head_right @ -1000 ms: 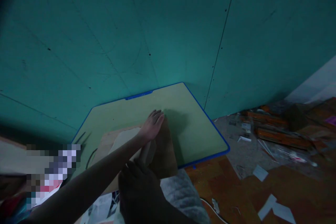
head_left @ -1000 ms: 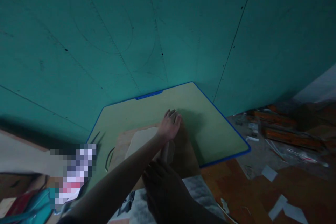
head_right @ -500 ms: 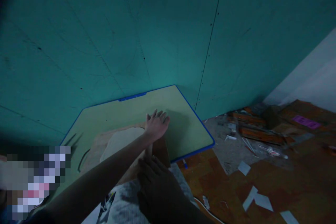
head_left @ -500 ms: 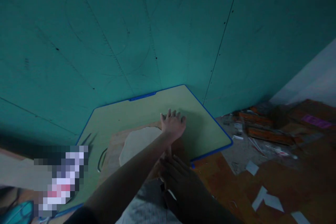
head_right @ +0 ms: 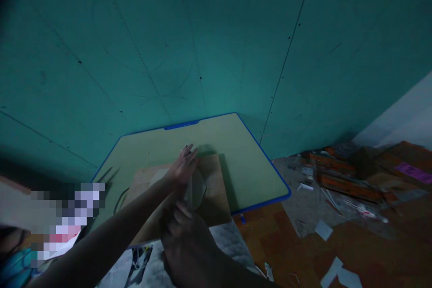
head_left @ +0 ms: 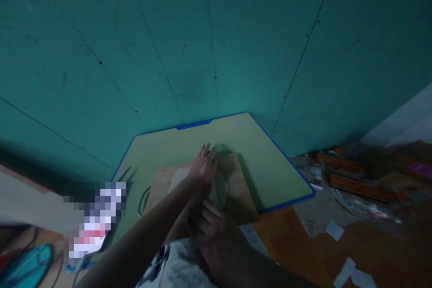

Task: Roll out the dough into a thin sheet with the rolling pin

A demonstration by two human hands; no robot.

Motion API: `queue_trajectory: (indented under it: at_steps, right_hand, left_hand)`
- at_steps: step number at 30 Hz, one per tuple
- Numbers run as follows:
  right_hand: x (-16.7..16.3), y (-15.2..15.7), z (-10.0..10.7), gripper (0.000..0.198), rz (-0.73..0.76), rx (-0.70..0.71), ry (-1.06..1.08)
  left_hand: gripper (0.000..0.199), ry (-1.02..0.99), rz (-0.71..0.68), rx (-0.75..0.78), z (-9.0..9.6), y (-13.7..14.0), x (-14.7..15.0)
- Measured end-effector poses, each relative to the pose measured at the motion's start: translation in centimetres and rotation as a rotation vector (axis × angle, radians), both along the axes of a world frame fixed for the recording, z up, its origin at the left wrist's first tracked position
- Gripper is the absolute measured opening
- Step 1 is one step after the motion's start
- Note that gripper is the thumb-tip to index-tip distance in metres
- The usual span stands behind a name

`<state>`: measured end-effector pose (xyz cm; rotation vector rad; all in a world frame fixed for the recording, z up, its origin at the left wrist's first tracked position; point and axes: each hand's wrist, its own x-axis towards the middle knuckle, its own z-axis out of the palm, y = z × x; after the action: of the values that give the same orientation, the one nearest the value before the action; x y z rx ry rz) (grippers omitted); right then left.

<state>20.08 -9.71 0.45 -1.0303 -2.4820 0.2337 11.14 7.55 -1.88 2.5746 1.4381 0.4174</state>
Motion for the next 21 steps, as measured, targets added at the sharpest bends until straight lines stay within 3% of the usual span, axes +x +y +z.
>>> queue_trajectory:
  at_steps: [4, 9, 12, 17, 21]
  right_hand:
    - [2.8, -1.0, -1.1, 0.052, -0.092, -0.058, 0.024]
    - [5.5, -2.4, -2.0, 0.051, -0.260, -0.029, 0.073]
    - [6.0, -2.6, -1.8, 0.050, -0.303, -0.035, 0.097]
    - [4.2, -2.2, -1.7, 0.034, -0.298, -0.066, 0.072]
    - [1.9, -1.2, -2.0, 0.023, -0.096, 0.017, 0.058]
  left_hand:
    - [0.042, 0.023, -0.077, 0.045, 0.2, -0.1, 3.6]
    - [0.040, -0.006, 0.092, 0.007, 1.7, -1.3, 7.7]
    - [0.036, 0.007, 0.091, -0.001, 2.5, -1.9, 8.5]
    - [0.034, 0.019, 0.031, -0.015, 2.1, -2.0, 4.8]
    - [0.040, 0.078, 0.011, 0.044, 1.3, -2.1, -1.3]
